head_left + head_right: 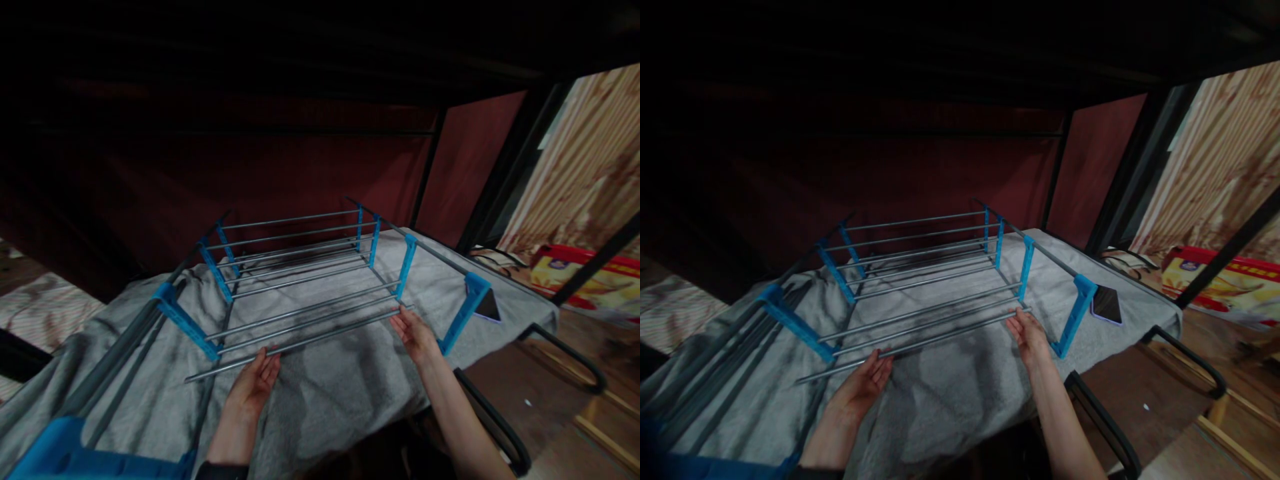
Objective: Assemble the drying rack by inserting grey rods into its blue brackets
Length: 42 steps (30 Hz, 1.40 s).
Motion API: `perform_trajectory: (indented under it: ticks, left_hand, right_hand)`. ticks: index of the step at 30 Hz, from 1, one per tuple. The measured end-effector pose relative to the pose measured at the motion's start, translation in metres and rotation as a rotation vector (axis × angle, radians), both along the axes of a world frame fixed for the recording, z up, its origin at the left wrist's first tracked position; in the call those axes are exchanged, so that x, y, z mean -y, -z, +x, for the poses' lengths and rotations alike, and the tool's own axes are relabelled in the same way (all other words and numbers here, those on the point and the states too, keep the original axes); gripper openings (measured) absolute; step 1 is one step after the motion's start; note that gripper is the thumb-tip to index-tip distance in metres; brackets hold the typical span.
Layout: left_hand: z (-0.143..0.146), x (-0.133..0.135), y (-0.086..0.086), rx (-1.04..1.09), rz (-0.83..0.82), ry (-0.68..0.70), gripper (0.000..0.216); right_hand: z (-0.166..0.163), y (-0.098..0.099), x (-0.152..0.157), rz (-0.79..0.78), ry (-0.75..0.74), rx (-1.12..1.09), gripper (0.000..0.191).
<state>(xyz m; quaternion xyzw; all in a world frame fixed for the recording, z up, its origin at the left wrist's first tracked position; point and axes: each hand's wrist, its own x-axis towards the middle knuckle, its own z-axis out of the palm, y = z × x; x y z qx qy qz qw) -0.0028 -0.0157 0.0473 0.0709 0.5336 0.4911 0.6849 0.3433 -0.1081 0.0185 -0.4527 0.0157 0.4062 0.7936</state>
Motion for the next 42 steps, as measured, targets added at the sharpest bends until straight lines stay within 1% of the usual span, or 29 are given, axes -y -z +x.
perform_trajectory:
  ticks: [3, 7, 9, 16, 17, 21, 24, 29, 32, 37, 42]
  left_hand:
    - [-0.001, -0.002, 0.0, 0.004, 0.013, -0.017, 0.028]
    - [-0.004, -0.004, 0.001, 0.024, 0.006, -0.044, 0.02]
    - [-0.006, -0.005, 0.002, 0.038, -0.001, -0.057, 0.016]
    - [-0.006, -0.004, 0.002, 0.041, 0.001, -0.069, 0.013]
    - [-0.005, -0.004, 0.001, 0.039, 0.003, -0.07, 0.014]
    - [-0.007, -0.004, -0.003, 0.023, 0.029, -0.078, 0.03]
    - [-0.009, -0.005, -0.004, 0.02, 0.039, -0.106, 0.034]
    - [-0.007, -0.001, -0.002, 0.053, 0.063, -0.142, 0.03]
    - [-0.001, 0.002, -0.001, 0.061, 0.07, -0.16, 0.028]
    - [0.006, 0.007, 0.003, 0.07, 0.133, -0.147, 0.03]
    - [0.01, 0.011, 0.011, 0.086, 0.162, -0.108, 0.027]
  right_hand:
    - [0.001, 0.001, 0.0, -0.014, 0.008, -0.005, 0.026]
    - [0.003, 0.003, 0.0, -0.008, -0.012, -0.006, 0.017]
    - [0.005, 0.004, 0.001, -0.001, -0.025, -0.004, 0.017]
    - [0.01, 0.009, 0.001, 0.002, -0.005, 0.016, 0.017]
    - [0.011, 0.01, 0.002, 0.001, 0.005, 0.013, 0.017]
    - [0.017, 0.013, 0.002, -0.036, 0.04, -0.027, 0.015]
    - [0.023, 0.015, 0.004, -0.068, 0.041, -0.046, 0.017]
    - [0.032, 0.014, 0.007, -0.108, 0.0, -0.062, 0.021]
    - [0.036, 0.016, 0.007, -0.144, 0.004, -0.062, 0.027]
    - [0.04, 0.021, 0.005, -0.167, -0.056, -0.041, 0.03]
    - [0.035, 0.027, 0.0, -0.179, -0.101, -0.007, 0.031]
